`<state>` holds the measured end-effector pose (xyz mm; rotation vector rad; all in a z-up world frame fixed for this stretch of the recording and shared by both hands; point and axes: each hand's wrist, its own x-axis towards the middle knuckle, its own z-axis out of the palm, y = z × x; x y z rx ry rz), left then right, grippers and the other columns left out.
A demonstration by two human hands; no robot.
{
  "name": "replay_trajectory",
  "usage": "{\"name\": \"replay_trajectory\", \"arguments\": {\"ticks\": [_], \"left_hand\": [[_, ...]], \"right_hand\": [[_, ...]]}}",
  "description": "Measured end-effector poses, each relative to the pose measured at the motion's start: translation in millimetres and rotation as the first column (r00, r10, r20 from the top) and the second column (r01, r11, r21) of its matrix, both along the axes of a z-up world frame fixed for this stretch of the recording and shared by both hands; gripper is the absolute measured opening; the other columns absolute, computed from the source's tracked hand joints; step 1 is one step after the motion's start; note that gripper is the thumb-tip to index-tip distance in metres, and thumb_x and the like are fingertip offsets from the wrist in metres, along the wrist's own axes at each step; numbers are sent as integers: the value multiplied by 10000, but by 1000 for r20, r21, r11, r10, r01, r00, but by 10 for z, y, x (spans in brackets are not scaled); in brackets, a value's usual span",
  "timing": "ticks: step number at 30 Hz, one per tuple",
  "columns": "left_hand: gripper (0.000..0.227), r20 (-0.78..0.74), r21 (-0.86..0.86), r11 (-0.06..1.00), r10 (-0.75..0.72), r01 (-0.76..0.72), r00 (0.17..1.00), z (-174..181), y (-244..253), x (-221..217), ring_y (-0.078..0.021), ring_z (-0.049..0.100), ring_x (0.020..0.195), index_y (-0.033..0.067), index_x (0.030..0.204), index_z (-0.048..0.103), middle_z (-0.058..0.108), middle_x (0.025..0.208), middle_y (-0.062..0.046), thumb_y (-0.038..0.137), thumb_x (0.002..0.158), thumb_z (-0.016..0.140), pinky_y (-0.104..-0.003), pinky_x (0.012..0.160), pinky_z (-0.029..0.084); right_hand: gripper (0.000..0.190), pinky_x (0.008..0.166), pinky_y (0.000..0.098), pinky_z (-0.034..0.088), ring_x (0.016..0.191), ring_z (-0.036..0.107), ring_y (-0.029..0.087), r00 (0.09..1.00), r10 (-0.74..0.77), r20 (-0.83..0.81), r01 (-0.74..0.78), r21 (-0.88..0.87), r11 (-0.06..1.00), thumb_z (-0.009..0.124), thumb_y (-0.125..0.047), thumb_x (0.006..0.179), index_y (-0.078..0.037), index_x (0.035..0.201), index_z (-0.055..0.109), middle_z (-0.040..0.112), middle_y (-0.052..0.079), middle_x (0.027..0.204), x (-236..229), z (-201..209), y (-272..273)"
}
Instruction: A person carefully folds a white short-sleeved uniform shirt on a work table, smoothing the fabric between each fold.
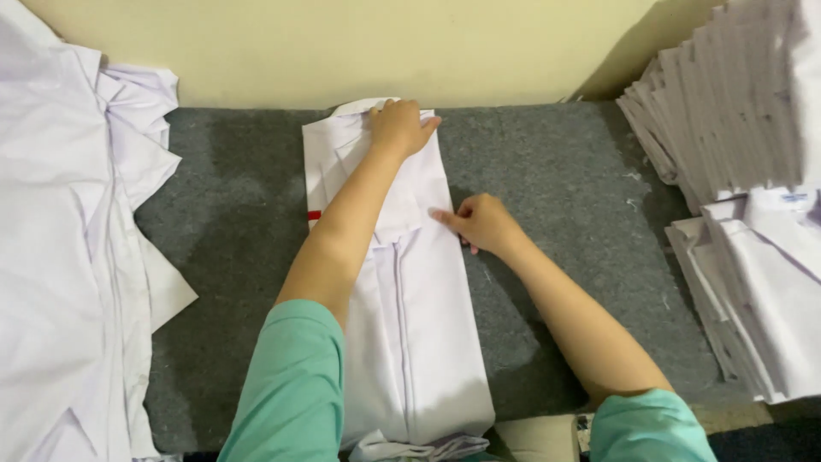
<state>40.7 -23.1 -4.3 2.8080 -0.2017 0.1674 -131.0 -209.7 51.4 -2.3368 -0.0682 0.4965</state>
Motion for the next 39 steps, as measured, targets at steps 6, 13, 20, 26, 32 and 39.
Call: {"name": "replay_trajectory", "arguments": {"ticks": [6, 13, 20, 26, 32, 39], "left_hand": [[355, -83, -127, 988, 79, -89, 993, -210, -116, 198, -364, 645, 1099, 100, 1118, 715, 741, 1042, -137, 351, 1016, 486, -597, 1003, 326], [223, 223, -73, 997, 36, -20, 974, -228, -170, -82, -272, 612, 982, 205, 1045, 642, 712, 847, -71, 311, 1070, 448, -502, 941, 311], [272, 366, -143, 989, 15, 41, 930, -9, -117, -233, -249, 524, 1143, 147, 1210, 523, 572, 1163, -63, 369, 1060, 564, -521, 1029, 330], [278, 407, -187, 958, -125, 216, 905, 640, 380, -1592, -275, 482, 1185, 123, 1272, 534, 527, 1208, -43, 230, 1040, 643, -550, 997, 337], [411, 240, -67, 955, -266, 289, 934, 205, 781, -3323, -249, 498, 1341, 214, 1355, 546, 552, 1403, -17, 336, 973, 634, -494, 1008, 364], [552, 132, -25, 874, -478, 485, 868, 43, 732, -4781, -323, 337, 1506, 239, 1529, 452, 409, 1606, -112, 486, 1036, 489, -638, 1109, 237]], "right_hand": [[277, 380, 246, 498, 415, 675, 192, 999, 19, -35, -16, 80, 997, 708, -233, 918, 43, 894, 724, 698, 150, 602, -70, -371, -144], [331, 373, 245, 493, 384, 651, 179, 994, 76, -76, -69, 96, 993, 613, -270, 981, 26, 890, 731, 677, 129, 563, -41, -409, -211], [379, 599, 410, 587, 788, 769, 360, 978, 175, 116, -129, -326, 937, 650, -384, 953, -14, 1021, 700, 743, 221, 869, -383, 92, -157], [441, 825, 452, 585, 1140, 656, 352, 737, 468, 487, -231, -468, 853, 701, -251, 920, -28, 1291, 619, 624, 164, 1236, -756, 151, -205], [583, 1068, 619, 330, 1501, 296, 399, 475, 782, 403, -595, -508, 623, 457, -442, 1050, -86, 1510, 434, 307, 209, 1640, -1860, -72, -319], [566, 1094, 669, 262, 1524, 235, 400, 425, 788, 445, -580, -534, 615, 345, -384, 1093, -127, 1598, 334, 276, 203, 1655, -2566, -268, -593]]}}
